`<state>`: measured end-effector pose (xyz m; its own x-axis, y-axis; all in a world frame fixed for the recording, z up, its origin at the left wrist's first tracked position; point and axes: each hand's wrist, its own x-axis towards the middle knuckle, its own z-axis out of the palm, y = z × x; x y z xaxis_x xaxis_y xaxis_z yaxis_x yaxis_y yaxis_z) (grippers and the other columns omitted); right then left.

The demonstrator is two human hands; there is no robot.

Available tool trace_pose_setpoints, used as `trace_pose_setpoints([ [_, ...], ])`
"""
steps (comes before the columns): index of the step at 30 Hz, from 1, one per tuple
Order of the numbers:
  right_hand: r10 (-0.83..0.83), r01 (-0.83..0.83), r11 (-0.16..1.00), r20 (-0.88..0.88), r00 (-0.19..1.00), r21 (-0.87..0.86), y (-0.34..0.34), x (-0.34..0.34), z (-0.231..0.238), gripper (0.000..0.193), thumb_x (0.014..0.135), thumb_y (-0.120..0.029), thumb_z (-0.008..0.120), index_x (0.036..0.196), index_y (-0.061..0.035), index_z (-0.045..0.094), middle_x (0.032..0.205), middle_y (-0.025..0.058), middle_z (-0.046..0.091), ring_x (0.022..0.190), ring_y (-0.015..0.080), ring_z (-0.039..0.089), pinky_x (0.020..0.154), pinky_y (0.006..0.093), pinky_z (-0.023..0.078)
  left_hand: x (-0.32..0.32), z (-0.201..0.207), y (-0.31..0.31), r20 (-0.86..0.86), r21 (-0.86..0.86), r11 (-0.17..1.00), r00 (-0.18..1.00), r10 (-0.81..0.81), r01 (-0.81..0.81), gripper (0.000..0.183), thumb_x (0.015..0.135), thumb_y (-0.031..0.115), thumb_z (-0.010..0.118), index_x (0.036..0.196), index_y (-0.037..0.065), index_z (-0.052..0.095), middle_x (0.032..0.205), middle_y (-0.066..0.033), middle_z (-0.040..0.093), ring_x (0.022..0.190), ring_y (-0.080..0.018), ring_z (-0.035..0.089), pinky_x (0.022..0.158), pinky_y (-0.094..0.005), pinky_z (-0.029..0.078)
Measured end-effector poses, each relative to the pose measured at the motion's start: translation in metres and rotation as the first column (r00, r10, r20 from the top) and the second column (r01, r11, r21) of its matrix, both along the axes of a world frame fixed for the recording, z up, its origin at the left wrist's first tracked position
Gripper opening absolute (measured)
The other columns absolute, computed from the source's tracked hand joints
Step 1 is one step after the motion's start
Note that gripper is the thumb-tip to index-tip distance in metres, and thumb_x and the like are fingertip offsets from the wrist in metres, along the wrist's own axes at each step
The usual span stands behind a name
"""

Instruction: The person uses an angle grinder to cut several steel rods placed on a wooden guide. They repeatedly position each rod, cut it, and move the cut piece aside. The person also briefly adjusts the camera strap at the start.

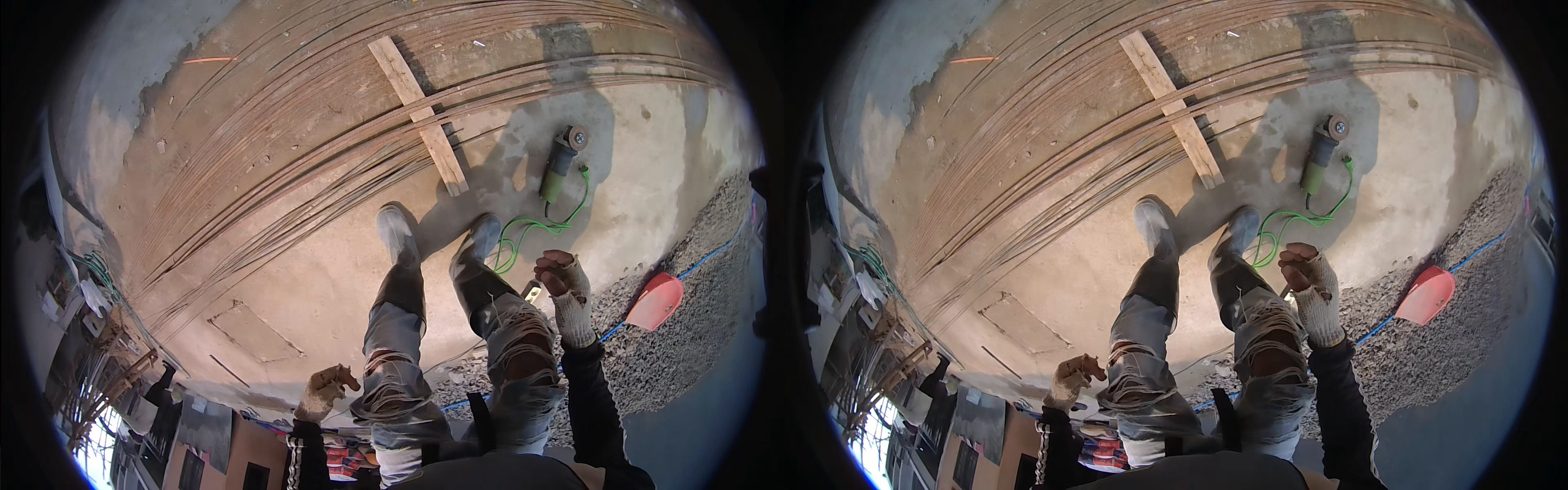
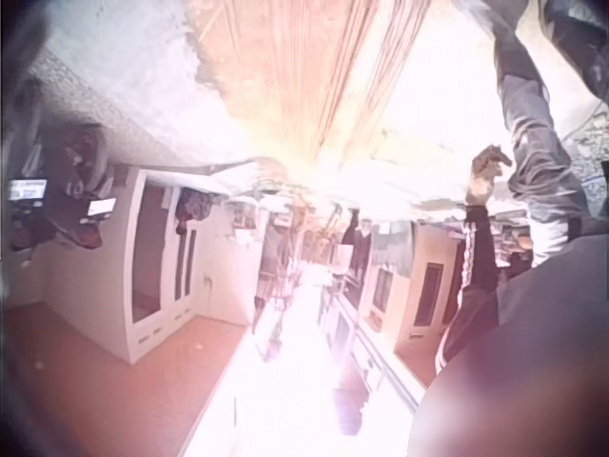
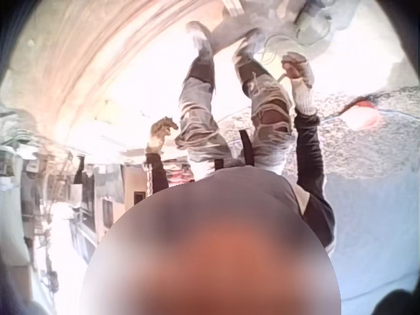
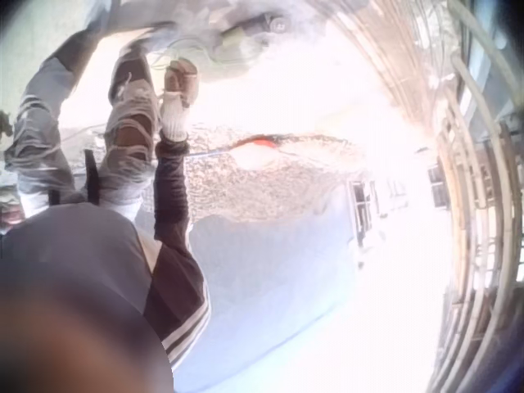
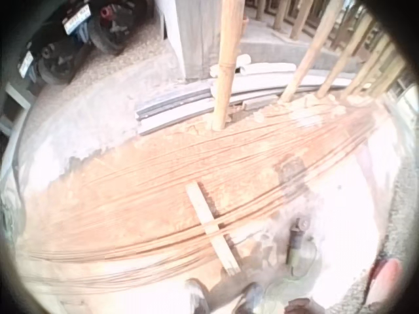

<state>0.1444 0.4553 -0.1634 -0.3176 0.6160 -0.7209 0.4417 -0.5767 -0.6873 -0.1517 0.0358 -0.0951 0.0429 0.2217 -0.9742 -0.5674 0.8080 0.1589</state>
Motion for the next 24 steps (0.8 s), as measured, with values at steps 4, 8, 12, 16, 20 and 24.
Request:
trace_pose_setpoints([
  [4, 0.274, -0.286, 0.953, 0.121, 0.954, 0.1, 0.035, -0.026, -0.163, 0.047, 0.098, -0.025, 0.079, 0.136, -0.0054, 0.061, 0.112, 0.0096, 0.065, 0.102, 0.0217, 0.067, 0.087, 0.0354, 0.055, -0.059, -0.13, 0.066, -0.526, 0.167, 0.965, 0.846, -0.086, 0.201, 0.022, 0.09, -0.001, 0.059, 0.109, 0.001, 0.069, 0.101, -0.0045, 0.069, 0.093, -0.0114, 0.062, 0.083, -0.0317, 0.054],
  [8, 0.625, -0.741, 0.496, 0.407, 0.666, 0.452, 0.03, -0.064, -0.293, 0.084, 0.081, -0.037, 0.09, 0.148, -0.0037, 0.052, 0.119, 0.0214, 0.06, 0.111, 0.0387, 0.064, 0.092, 0.0452, 0.055, -0.097, -0.28, 0.177, -0.925, -0.005, 0.761, 0.286, -0.25, 0.649, 0.036, 0.087, 0.004, 0.077, 0.12, 0.001, 0.062, 0.113, -0.0138, 0.065, 0.099, -0.0276, 0.066, 0.084, -0.0431, 0.056],
  [12, 0.528, -0.666, 0.447, 0.425, 0.735, 0.597, 0.005, -0.104, -0.363, 0.091, 0.077, -0.041, 0.087, 0.146, 0.0048, 0.05, 0.109, 0.0188, 0.058, 0.108, 0.0396, 0.06, 0.09, 0.0505, 0.051, -0.129, -0.377, 0.277, -0.989, -0.146, 0.449, -0.143, -0.04, 0.882, 0.047, 0.091, 0.02, 0.082, 0.128, 0.001, 0.061, 0.119, -0.0181, 0.064, 0.102, -0.0405, 0.066, 0.089, -0.0489, 0.055],
  [16, 0.42, -0.619, 0.444, 0.46, 0.782, 0.647, -0.009, -0.131, -0.397, 0.098, 0.072, -0.046, 0.087, 0.145, 0.0086, 0.051, 0.111, 0.0193, 0.059, 0.107, 0.0393, 0.058, 0.09, 0.0522, 0.048, -0.164, -0.422, 0.332, -0.944, -0.088, 0.48, 0.082, -0.321, 0.873, 0.049, 0.094, 0.027, 0.079, 0.131, 0.0, 0.064, 0.111, -0.0166, 0.075, 0.094, -0.0334, 0.072, 0.084, -0.0394, 0.057],
  [20, 0.339, -0.601, 0.437, 0.496, 0.799, 0.669, -0.013, -0.137, -0.403, 0.095, 0.071, -0.046, 0.089, 0.142, 0.0066, 0.053, 0.115, 0.0208, 0.061, 0.107, 0.0398, 0.058, 0.09, 0.0529, 0.047, -0.19, -0.44, 0.372, -0.582, 0.126, 0.503, 0.474, -0.661, 0.855, 0.047, 0.094, 0.032, 0.078, 0.127, -0.002, 0.071, 0.103, -0.0123, 0.078, 0.091, -0.0246, 0.075, 0.081, -0.0326, 0.058],
  [24, 0.351, -0.59, 0.396, 0.478, 0.805, 0.704, -0.008, -0.134, -0.399, 0.088, 0.072, -0.045, 0.089, 0.137, 0.005, 0.056, 0.114, 0.0202, 0.061, 0.106, 0.0397, 0.06, 0.088, 0.0523, 0.049, -0.194, -0.435, 0.402, -0.463, 0.068, 0.394, 0.379, -0.801, 0.916, 0.059, 0.09, 0.059, 0.079, 0.111, 0.004, 0.078, 0.093, -0.0083, 0.076, 0.086, -0.0217, 0.073, 0.081, -0.036, 0.057],
])
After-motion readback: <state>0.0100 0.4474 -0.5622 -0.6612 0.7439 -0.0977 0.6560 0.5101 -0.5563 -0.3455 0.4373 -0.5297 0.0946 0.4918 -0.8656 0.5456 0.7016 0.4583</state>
